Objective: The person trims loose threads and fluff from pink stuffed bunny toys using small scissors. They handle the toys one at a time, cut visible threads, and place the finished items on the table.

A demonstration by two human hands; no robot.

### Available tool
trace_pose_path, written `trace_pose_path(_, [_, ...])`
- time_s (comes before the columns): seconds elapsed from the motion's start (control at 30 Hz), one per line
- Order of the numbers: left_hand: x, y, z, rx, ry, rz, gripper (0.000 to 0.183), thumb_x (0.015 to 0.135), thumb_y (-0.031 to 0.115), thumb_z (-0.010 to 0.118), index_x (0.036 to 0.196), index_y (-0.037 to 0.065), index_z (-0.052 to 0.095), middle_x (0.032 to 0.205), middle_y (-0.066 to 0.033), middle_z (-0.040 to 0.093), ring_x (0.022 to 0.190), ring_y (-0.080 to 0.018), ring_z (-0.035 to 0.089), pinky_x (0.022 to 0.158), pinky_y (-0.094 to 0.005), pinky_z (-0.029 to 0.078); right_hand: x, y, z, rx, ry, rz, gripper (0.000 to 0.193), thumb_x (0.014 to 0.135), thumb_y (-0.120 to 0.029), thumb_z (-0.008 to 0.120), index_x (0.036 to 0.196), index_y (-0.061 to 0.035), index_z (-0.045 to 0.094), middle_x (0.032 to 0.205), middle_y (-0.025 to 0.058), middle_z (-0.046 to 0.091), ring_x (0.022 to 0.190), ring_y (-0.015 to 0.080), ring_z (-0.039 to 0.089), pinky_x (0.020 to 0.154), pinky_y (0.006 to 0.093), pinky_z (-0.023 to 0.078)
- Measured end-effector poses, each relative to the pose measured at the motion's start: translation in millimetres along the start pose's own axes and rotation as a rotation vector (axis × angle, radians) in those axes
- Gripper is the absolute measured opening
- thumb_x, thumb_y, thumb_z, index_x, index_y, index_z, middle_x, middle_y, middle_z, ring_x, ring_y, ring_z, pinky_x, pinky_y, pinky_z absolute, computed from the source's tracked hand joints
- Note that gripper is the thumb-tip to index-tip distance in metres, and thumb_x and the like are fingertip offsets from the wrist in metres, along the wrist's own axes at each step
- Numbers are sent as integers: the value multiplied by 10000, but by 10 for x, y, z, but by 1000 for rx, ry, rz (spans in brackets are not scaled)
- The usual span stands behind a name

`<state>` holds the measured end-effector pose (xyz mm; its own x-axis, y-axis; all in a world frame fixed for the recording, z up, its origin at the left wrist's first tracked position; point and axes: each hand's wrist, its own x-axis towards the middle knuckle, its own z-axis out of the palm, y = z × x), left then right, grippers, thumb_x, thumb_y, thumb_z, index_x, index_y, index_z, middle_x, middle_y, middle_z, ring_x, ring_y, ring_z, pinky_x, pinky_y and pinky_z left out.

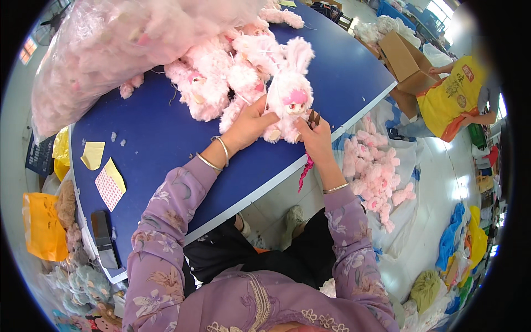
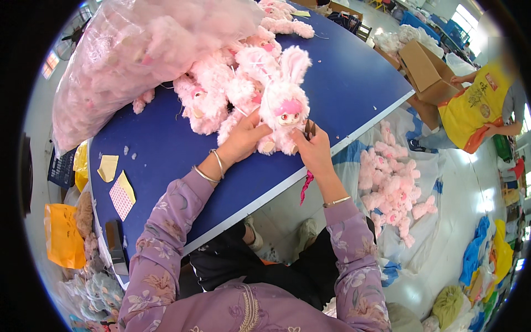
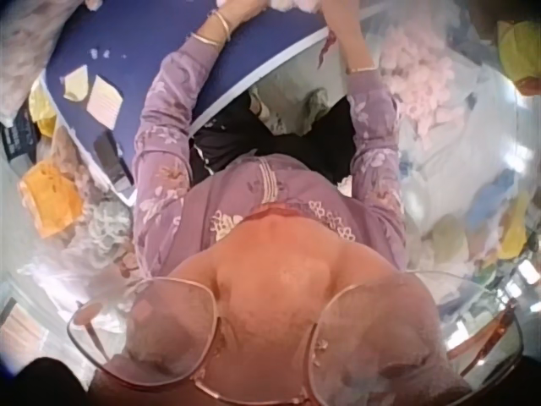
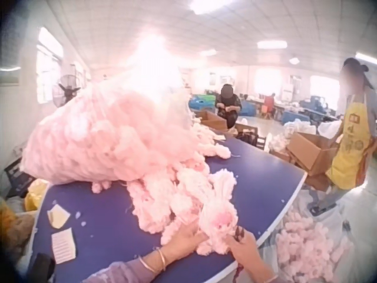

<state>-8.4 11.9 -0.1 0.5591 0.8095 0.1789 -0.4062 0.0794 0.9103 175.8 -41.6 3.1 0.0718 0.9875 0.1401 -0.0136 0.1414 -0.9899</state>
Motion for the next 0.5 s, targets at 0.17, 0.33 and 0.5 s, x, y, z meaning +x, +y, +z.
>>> trace_pose_path(0.17, [-70,61,165,320,124,47,402,900,136,597,1285,27,561,1106,-15,636,958,-82,584,827,-246,483,7,28,-39,39,-2,14,235,941,-71,572,1143,48,591,960,15,637,822,60,568,721,224,474])
trace_pose_path(0.33, [-47,-16,106,403,170,89,392,895,149,600,1266,26,578,1059,-15,648,912,-71,579,787,-237,478,-15,-71,-3,-38,13,-16,219,920,-55,580,1114,46,591,935,17,636,781,53,565,673,220,469])
trace_pose_path(0.5, [-32,-35,92,290,148,81,380,947,196,585,1294,43,572,1078,13,642,918,-54,567,783,-218,468,-20,10,14,25,45,-46,194,891,-21,598,1075,39,588,882,8,621,734,47,556,637,214,461])
